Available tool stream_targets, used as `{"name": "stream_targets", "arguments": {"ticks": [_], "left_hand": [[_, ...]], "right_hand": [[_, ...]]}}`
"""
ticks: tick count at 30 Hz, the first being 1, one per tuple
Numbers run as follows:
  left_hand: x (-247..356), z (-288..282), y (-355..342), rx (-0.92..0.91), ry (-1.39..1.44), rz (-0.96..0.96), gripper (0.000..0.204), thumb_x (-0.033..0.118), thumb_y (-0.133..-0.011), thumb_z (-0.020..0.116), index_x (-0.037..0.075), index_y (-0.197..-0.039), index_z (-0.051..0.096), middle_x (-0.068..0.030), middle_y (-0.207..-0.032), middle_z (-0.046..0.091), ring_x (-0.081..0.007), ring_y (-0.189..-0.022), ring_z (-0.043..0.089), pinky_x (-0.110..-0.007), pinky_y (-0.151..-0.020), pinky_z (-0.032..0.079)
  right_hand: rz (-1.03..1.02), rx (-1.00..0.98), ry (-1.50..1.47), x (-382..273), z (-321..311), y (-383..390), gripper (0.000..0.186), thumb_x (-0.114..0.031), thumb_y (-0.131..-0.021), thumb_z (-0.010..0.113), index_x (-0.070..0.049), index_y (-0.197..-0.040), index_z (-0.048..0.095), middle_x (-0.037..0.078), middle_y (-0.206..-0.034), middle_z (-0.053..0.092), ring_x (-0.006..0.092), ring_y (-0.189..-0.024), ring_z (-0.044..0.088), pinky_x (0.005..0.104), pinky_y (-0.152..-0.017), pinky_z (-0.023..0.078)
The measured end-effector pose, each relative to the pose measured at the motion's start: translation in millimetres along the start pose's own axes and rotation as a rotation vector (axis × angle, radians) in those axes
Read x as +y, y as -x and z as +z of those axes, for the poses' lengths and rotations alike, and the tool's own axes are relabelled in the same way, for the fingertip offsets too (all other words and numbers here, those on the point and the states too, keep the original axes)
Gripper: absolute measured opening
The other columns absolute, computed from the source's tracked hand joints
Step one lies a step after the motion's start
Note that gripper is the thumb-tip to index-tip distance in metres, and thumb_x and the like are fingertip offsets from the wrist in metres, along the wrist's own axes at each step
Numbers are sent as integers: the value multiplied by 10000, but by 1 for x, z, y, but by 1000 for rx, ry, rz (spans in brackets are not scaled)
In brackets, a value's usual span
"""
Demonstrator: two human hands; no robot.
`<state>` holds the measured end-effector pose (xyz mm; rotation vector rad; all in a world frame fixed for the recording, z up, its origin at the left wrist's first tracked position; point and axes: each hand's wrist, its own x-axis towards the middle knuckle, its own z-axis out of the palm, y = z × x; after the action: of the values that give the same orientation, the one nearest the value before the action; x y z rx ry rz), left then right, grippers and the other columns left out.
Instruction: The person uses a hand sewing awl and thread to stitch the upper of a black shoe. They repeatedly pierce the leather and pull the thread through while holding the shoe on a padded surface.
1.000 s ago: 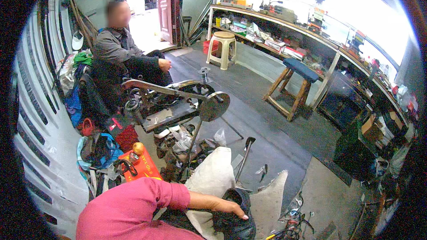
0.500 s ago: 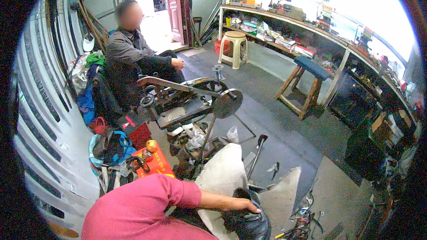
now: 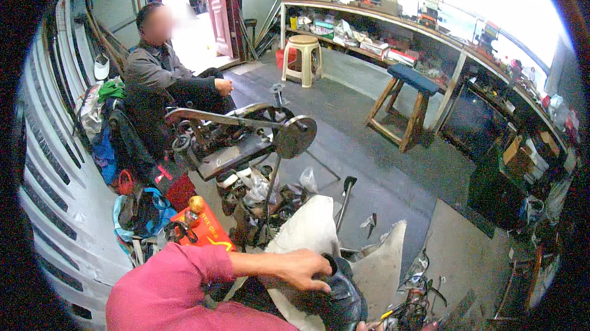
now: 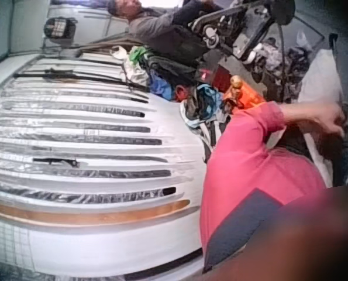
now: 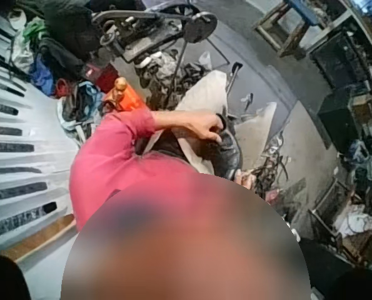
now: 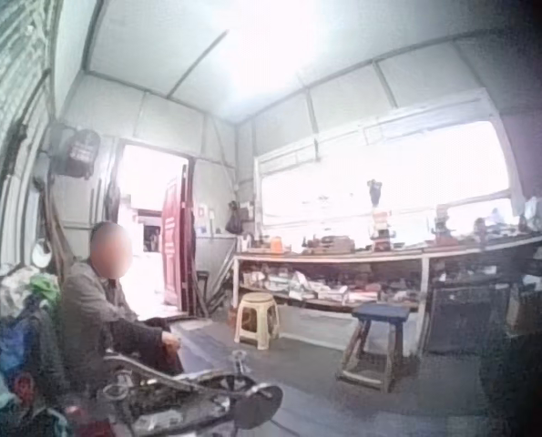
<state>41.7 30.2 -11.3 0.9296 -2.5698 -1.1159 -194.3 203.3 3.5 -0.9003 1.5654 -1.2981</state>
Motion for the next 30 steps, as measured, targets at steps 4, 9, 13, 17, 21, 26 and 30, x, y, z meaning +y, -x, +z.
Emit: {"name": "stream_targets", "arguments": {"ticks": [4,9,13,17,21,26,30], "left_hand": [[-4,-21,10,226,574,-118,407,380,-950,545,14,-791,621,-114,-752,663,-273,-704,632,-376,-717,507],[-3,3,-1,271,1526,-53,361,351,-989,510,96,-734,531,21,-595,505,-128,-574,556,-320,-701,522],[-19,1,6,429,1281,-281,360,357,-976,526,112,-714,502,2,-576,478,-108,-464,501,-286,-497,504],[-83,-74,38,1104,1305,-192,301,288,-955,551,131,-710,474,22,-558,445,-90,-405,394,-253,-356,322],[-113,-99,64,1175,1104,-488,345,299,-950,572,146,-671,439,58,-520,379,-66,-409,347,-249,-368,288],[-73,-79,63,812,128,-526,368,302,-857,652,87,-1145,570,-139,-857,661,-266,-798,683,-385,-692,535],[-14,-57,42,775,-169,-292,482,213,-819,677,107,-1267,534,-169,-1163,611,-330,-1015,636,-419,-854,514]], "right_hand": [[-70,45,10,7,1,-3,176,-166,-903,647,-69,-852,509,-27,-794,443,105,-735,417,258,-688,381],[-44,44,97,1,2,-3,206,-209,-903,635,-66,-842,501,-25,-786,427,116,-741,405,267,-716,374],[-92,35,89,-4,7,-4,178,-169,-897,636,-74,-837,498,-17,-790,441,123,-753,416,279,-723,388],[-87,32,72,-6,9,-4,164,-140,-893,638,-77,-847,494,-18,-788,445,117,-749,423,270,-719,389],[-79,28,120,-6,7,-6,151,-123,-892,636,-74,-867,495,-22,-781,449,106,-732,429,260,-702,391],[-15,-19,-113,-4,-2,-5,111,-138,-900,612,-95,-890,510,-42,-725,413,61,-614,361,228,-567,324],[96,-32,-434,6,-10,0,62,-130,-898,573,-114,-919,517,-45,-646,370,62,-522,316,232,-461,262]]}}
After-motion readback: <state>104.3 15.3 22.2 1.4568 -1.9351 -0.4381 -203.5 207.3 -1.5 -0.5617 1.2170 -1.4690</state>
